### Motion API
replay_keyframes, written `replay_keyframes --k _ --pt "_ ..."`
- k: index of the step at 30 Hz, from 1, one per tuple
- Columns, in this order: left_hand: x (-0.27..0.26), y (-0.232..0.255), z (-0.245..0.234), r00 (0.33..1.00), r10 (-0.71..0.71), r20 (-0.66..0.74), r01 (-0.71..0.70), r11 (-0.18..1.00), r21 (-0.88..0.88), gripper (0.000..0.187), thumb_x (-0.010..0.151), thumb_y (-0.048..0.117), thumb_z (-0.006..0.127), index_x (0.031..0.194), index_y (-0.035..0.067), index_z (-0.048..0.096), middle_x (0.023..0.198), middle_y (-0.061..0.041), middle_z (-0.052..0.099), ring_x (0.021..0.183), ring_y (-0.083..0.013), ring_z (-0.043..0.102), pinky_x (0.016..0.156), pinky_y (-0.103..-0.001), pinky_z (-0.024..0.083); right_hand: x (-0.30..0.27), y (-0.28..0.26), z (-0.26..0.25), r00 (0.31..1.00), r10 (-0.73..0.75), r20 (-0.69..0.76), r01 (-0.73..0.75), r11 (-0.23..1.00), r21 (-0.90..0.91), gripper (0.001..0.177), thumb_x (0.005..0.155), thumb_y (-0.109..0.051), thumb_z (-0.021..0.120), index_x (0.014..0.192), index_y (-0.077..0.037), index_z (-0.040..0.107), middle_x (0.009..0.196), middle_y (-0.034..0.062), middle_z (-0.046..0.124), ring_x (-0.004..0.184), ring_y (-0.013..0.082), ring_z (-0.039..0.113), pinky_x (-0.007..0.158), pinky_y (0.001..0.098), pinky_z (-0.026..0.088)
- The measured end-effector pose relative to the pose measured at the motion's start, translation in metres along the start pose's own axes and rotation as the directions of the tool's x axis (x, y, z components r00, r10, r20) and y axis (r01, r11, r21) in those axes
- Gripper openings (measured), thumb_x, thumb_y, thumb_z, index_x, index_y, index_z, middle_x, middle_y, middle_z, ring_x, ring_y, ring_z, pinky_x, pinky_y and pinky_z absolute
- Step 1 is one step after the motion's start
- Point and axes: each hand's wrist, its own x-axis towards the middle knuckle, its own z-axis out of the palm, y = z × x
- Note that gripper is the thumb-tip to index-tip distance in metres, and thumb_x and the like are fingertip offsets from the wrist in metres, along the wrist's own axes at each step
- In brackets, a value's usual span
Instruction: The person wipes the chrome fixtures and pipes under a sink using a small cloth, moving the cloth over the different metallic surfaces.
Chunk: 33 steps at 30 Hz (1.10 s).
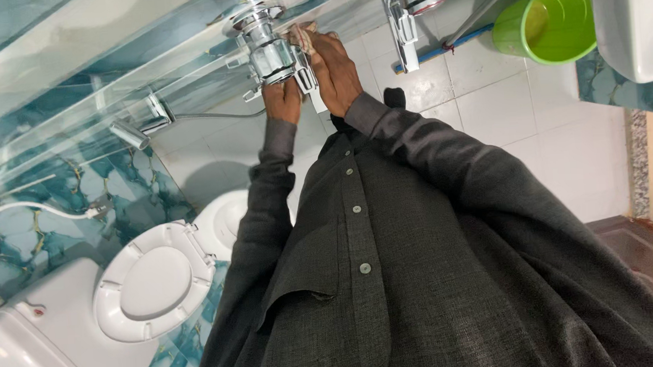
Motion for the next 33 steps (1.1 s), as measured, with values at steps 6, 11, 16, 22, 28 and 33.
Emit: replay_keyframes --k 6,11,16,22,28,33 --pt "-0.032 -0.051 0.025 0.985 0.169 -0.02 -0.166 0.928 -0.335 0.034 0.109 0.013 0.05 0.138 -0.002 0.059 0.127 -0.015 0.068 0.112 -0.0186 0.063 0.099 -0.033 0.05 -0.015 0.004 0.001 0.998 -0.065 -0.008 0.065 0.997 -0.032 0.045 0.111 -0.025 0.04 0.136 0.01 0.056 0.139 0.0323 0.059 0.136 0.0479 0.051 0.117 0.0496 0.041" --pt "0.006 -0.063 0.012 0.997 0.071 0.012 -0.064 0.95 -0.304 0.033 0.111 0.015 0.05 0.131 -0.007 0.065 0.121 -0.014 0.071 0.108 -0.0214 0.066 0.098 -0.035 0.052 -0.002 0.004 0.001 0.999 -0.044 0.007 0.044 0.999 -0.032 0.041 0.111 -0.021 0.042 0.135 0.007 0.058 0.139 0.03 0.06 0.134 0.0476 0.054 0.117 0.0501 0.042" --pt "-0.033 -0.019 0.021 0.985 0.162 -0.065 -0.174 0.905 -0.388 0.038 0.109 0.018 0.052 0.143 -0.001 0.057 0.128 -0.01 0.067 0.113 -0.0184 0.062 0.099 -0.033 0.05 -0.028 0.015 0.005 0.996 0.085 0.014 -0.086 0.994 0.06 0.046 0.11 -0.026 0.045 0.136 0.011 0.056 0.141 0.033 0.056 0.134 0.0502 0.053 0.112 0.0486 0.044" --pt "-0.023 -0.053 0.035 0.994 0.11 0.005 -0.094 0.871 -0.482 0.045 0.121 0.027 0.046 0.142 -0.008 0.064 0.106 -0.009 0.064 0.084 -0.0152 0.054 0.074 -0.032 0.045 -0.023 0.05 0.027 0.962 0.252 0.101 -0.268 0.94 0.211 0.05 0.113 -0.03 0.044 0.142 0.01 0.052 0.149 0.0315 0.054 0.142 0.0442 0.052 0.117 0.0446 0.042" --pt "-0.055 -0.039 0.045 0.813 0.56 -0.157 -0.562 0.826 0.037 0.038 0.123 0.016 0.043 0.154 -0.006 0.037 0.14 -0.027 0.052 0.13 -0.0326 0.059 0.102 -0.045 0.052 -0.039 0.048 0.003 0.961 0.129 0.245 -0.159 0.981 0.107 0.053 0.114 -0.027 0.042 0.148 0.014 0.044 0.151 0.0393 0.042 0.143 0.05 0.041 0.117 0.0473 0.034" --pt "-0.047 -0.036 0.044 0.999 -0.032 0.02 0.037 0.943 -0.33 0.031 0.123 0.018 0.048 0.122 -0.012 0.058 0.085 -0.023 0.047 0.071 -0.0329 0.041 0.066 -0.043 0.035 -0.028 0.042 -0.004 0.884 0.304 0.354 -0.302 0.951 -0.064 0.038 0.111 -0.026 0.05 0.136 0.0 0.063 0.137 0.0259 0.067 0.13 0.0396 0.066 0.106 0.0367 0.054"
